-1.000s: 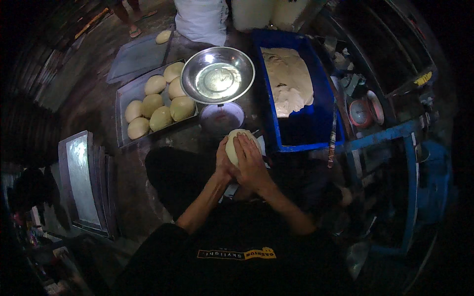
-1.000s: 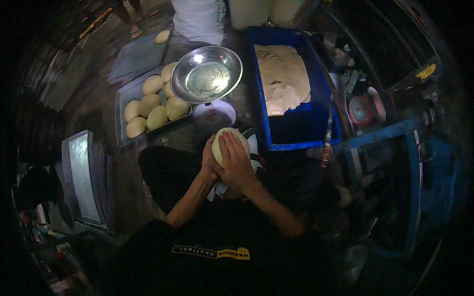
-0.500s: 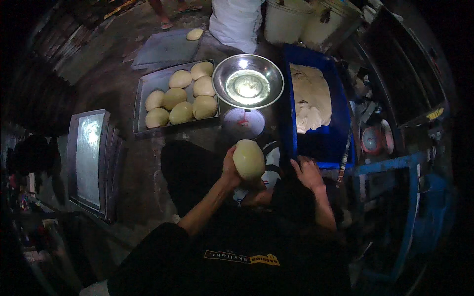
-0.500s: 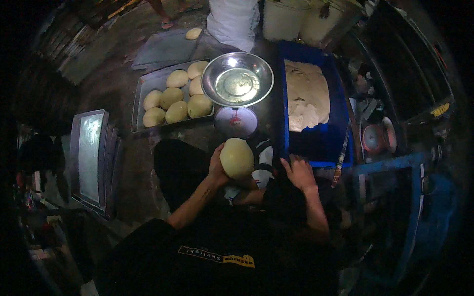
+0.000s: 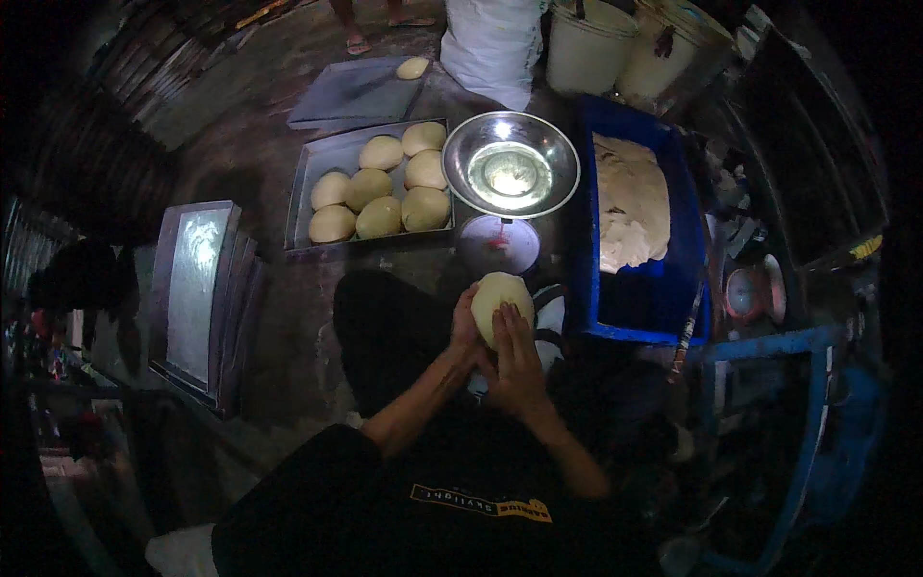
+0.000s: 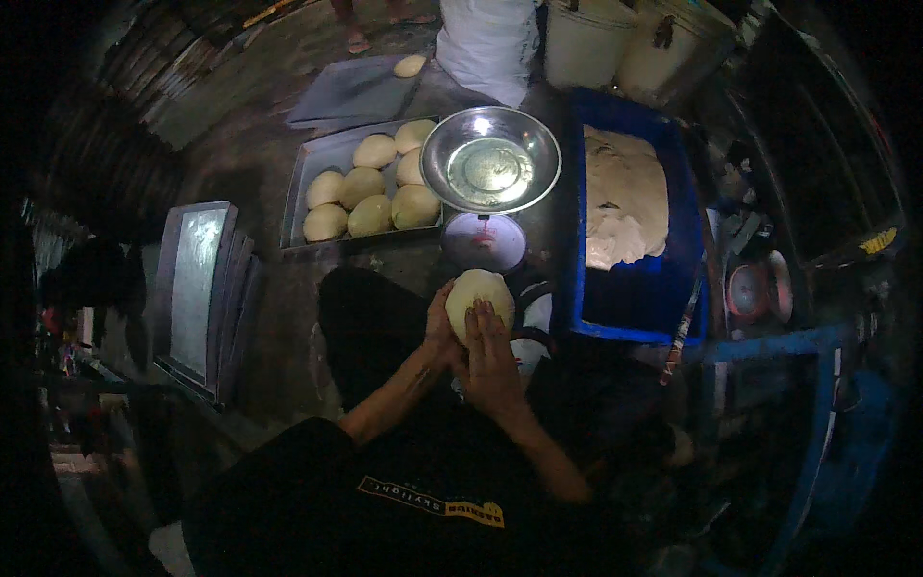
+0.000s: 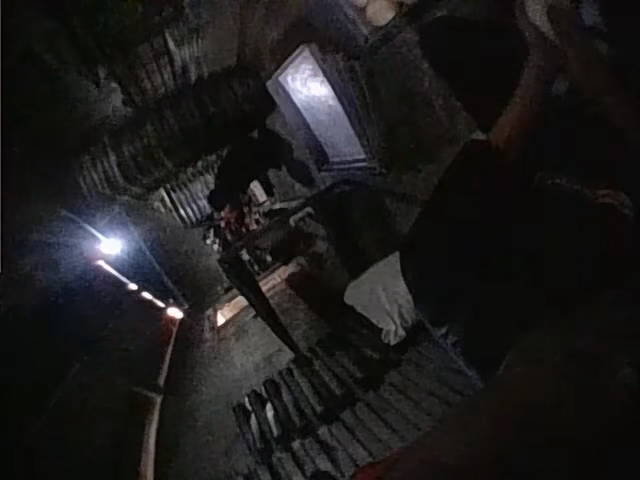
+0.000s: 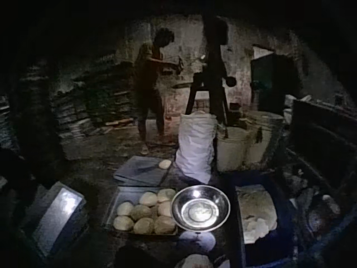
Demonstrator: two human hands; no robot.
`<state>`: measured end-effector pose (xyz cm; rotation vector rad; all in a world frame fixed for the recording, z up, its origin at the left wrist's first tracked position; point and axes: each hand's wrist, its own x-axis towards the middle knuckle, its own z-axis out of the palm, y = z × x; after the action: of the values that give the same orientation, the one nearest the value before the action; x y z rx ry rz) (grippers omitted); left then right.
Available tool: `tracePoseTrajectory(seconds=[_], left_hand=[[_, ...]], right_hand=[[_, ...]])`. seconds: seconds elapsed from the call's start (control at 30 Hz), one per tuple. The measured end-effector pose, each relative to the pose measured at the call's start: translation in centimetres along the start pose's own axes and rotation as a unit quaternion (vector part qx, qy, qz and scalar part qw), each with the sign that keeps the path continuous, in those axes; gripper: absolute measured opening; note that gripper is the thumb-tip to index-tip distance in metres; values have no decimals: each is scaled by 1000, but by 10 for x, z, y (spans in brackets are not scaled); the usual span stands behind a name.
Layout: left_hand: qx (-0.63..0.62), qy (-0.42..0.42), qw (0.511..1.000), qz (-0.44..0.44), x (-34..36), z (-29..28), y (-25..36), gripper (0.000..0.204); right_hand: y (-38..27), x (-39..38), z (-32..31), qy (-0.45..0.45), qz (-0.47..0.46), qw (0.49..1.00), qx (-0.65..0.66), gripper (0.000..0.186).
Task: The person cuts sections of dough from a large container using a knife, weighs them on a scale, and then rounds the dough portions by hand before placing them onto a metal tray.
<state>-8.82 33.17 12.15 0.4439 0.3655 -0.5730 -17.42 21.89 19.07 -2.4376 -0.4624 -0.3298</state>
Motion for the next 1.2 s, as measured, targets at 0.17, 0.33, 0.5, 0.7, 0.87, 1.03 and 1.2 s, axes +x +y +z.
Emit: tracePoseTrajectory(seconds=[0.17,0.33,0.5,0.7,0.87,1.03,1.2], left_hand=[[51,56,997,17,-21,12,13,51],[102,88,990,31,-27,17,5,50],[46,40,998,-35,-26,-1,26,56],[122,135,981,66,-30,10,21,53],[436,50,894,86,-60,51,3,54],[225,23,974,-18,-63,69,3,53],[462,-71,883,49,-23,2,4,65]], right_hand=[[13,-9,10,21,61,994,90,74],[-9,28,10,38,22,999,-16,77],[-23,9,11,-41,-111,992,-35,64],[24,-25,31,135,295,834,446,60],[3,-4,-12,89,390,598,694,64],[29,-3,-1,194,390,653,620,46],[41,16,-29,166,344,764,520,34]])
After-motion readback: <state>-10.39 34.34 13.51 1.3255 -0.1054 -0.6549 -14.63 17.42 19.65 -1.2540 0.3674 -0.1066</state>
